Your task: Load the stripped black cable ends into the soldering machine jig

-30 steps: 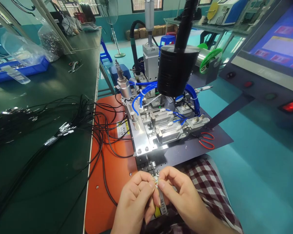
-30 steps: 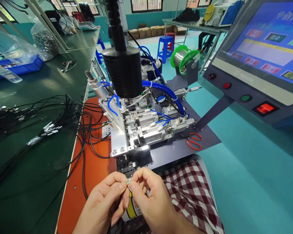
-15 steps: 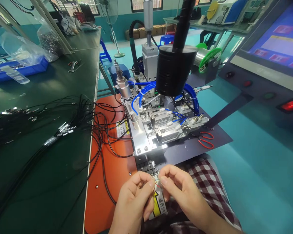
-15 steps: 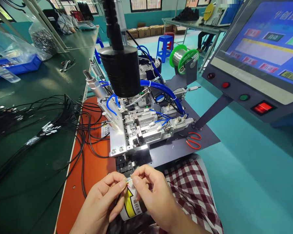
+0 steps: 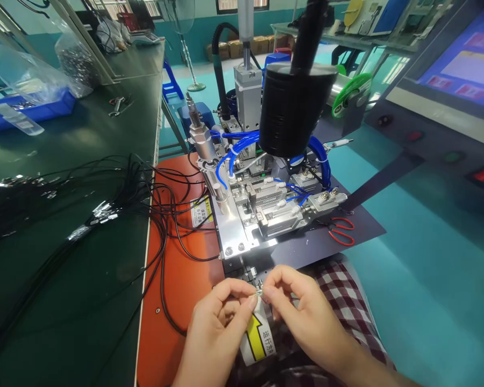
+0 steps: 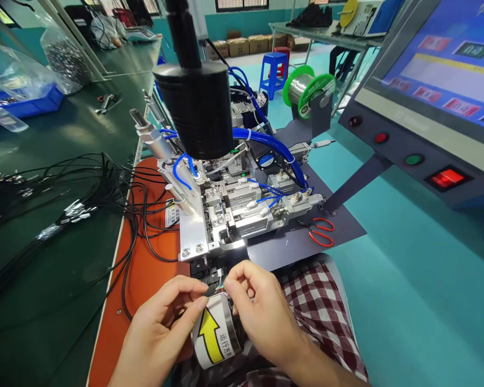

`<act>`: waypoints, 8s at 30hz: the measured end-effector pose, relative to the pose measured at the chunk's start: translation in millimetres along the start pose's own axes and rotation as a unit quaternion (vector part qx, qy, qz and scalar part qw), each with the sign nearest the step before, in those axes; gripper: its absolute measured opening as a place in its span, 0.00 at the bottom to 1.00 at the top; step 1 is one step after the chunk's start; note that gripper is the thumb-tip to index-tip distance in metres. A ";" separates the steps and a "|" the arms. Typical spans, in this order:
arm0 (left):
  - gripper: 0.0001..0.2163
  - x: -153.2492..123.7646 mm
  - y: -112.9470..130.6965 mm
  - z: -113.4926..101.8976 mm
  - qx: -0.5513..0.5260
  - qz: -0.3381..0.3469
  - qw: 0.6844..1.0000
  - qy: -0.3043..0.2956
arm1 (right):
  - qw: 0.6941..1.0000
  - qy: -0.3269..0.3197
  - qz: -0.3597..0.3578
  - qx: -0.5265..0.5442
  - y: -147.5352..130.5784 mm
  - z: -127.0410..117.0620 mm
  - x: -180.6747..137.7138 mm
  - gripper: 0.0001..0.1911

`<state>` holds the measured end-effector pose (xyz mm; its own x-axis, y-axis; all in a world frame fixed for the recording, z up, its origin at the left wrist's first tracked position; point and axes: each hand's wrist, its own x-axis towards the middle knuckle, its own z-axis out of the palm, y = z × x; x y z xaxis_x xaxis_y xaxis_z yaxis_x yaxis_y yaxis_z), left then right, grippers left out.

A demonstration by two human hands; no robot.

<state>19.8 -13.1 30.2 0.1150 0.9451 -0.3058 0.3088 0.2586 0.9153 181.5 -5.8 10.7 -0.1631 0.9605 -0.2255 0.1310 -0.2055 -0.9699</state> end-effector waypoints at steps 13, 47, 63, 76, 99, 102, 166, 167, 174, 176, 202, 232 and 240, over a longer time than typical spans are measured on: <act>0.18 19.6 -32.0 -23.3 0.397 0.348 0.849 -0.018 | 0.995 -0.036 0.068 0.063 24.2 1.0 32.4 0.11; 0.18 21.7 -34.9 -20.6 0.404 0.339 0.850 0.003 | 0.993 -0.033 0.094 0.069 20.5 2.7 37.2 0.13; 0.20 19.9 -41.3 -18.9 0.398 0.321 0.860 0.011 | 0.993 -0.036 0.093 0.068 22.7 3.6 37.3 0.13; 0.19 17.5 -42.0 -19.7 0.409 0.308 0.859 -0.001 | 0.992 -0.036 0.092 0.084 25.6 3.7 35.7 0.12; 0.21 17.4 -45.8 -15.6 0.404 0.323 0.856 0.024 | 0.999 0.021 0.030 -0.034 24.9 8.6 32.7 0.11; 0.21 17.5 -46.2 -14.9 0.407 0.322 0.854 0.027 | 0.993 -0.044 0.100 0.036 25.6 6.9 35.2 0.12; 0.17 20.9 -40.5 -19.2 0.419 0.310 0.854 -0.002 | 0.996 -0.011 0.066 0.066 24.5 3.5 31.8 0.10; 0.17 20.6 -40.5 -18.7 0.420 0.306 0.854 0.002 | 0.988 -0.034 0.096 0.112 27.9 3.4 33.8 0.11; 0.18 17.8 -35.9 -14.0 0.435 0.306 0.846 0.033 | 0.971 -0.040 0.128 0.199 25.7 6.0 35.5 0.20; 0.18 18.1 -35.7 -14.3 0.426 0.310 0.849 0.034 | 0.978 -0.013 0.110 0.178 22.8 9.6 35.5 0.21; 0.19 10.7 -31.9 -13.7 0.500 0.289 0.816 0.032 | 0.975 -0.031 0.104 0.194 26.8 16.3 36.6 0.25; 0.17 18.6 -36.5 -9.0 0.414 0.320 0.850 0.056 | 0.997 0.036 -0.011 0.066 38.7 15.8 36.8 0.14; 0.21 17.8 -44.3 -5.1 0.369 0.290 0.882 0.044 | 0.991 -0.012 0.060 0.119 40.3 19.2 40.1 0.16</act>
<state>3.3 -6.7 -14.5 0.3922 0.8959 0.2088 0.7567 -0.4433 0.4805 161.5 20.9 -39.2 -0.1836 0.9224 -0.3397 -0.0839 -0.3591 -0.9295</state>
